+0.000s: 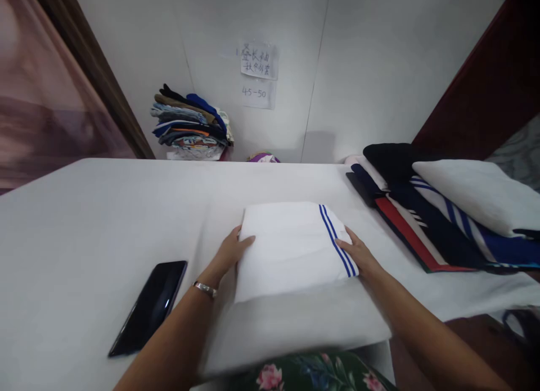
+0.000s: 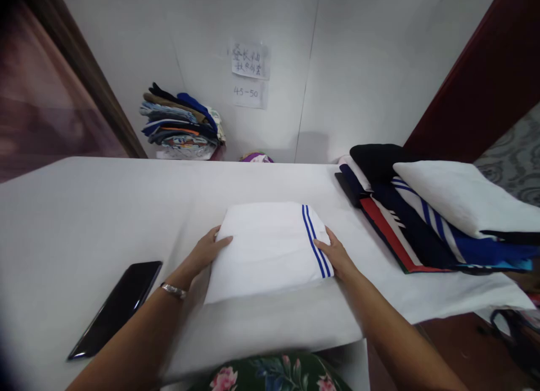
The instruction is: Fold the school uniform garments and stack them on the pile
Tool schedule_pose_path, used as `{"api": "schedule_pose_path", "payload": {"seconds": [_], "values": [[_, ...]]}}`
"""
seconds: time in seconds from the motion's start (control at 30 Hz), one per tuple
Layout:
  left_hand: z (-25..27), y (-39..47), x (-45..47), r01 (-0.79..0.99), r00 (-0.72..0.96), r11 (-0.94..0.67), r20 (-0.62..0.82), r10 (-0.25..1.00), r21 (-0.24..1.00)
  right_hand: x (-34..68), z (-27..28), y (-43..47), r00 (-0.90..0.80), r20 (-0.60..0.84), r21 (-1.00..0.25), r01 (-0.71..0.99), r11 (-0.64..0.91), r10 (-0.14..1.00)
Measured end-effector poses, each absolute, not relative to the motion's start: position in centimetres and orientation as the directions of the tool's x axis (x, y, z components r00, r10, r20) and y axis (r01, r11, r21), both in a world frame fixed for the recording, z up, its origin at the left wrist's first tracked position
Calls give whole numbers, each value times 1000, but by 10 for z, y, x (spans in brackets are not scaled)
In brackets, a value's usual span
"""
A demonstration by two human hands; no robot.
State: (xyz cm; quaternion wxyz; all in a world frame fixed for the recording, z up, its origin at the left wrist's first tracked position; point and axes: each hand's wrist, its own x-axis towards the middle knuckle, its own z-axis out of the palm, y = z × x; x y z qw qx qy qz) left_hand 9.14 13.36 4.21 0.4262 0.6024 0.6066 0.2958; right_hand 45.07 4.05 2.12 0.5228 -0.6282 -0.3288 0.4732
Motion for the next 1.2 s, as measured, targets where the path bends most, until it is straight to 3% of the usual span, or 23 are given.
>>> {"api": "schedule_pose_path", "payload": {"seconds": [0.13,0.23,0.33,0.43,0.57,0.7,0.83,0.93,1.07,1.2], "values": [[46,127,78,699,72,-14,-51,996,715,471,16,32,359,-184,-976,41,-212,915],[43,117,66,818,106,-119,56,993,563,500,9,29,235,40,-932,360,-49,971],[35,108,53,856,236,-273,139,962,440,530,1,35,-49,281,-671,704,233,958],[27,106,44,831,378,-428,204,903,356,546,0,52,-260,308,-460,801,383,915],[23,113,46,788,482,-536,237,843,303,537,11,79,-422,248,-404,773,489,872],[25,125,54,724,562,-627,281,778,287,517,24,94,-480,226,-441,726,528,848],[25,132,56,641,639,-719,333,694,269,509,24,94,-482,248,-517,668,535,841],[24,134,55,606,676,-748,319,664,272,503,25,89,-389,304,-621,612,490,870],[38,133,60,591,614,-702,343,711,398,490,44,83,-201,338,-807,440,393,919],[88,135,74,565,368,-448,274,889,693,484,86,83,-29,294,-920,263,291,955]]}}
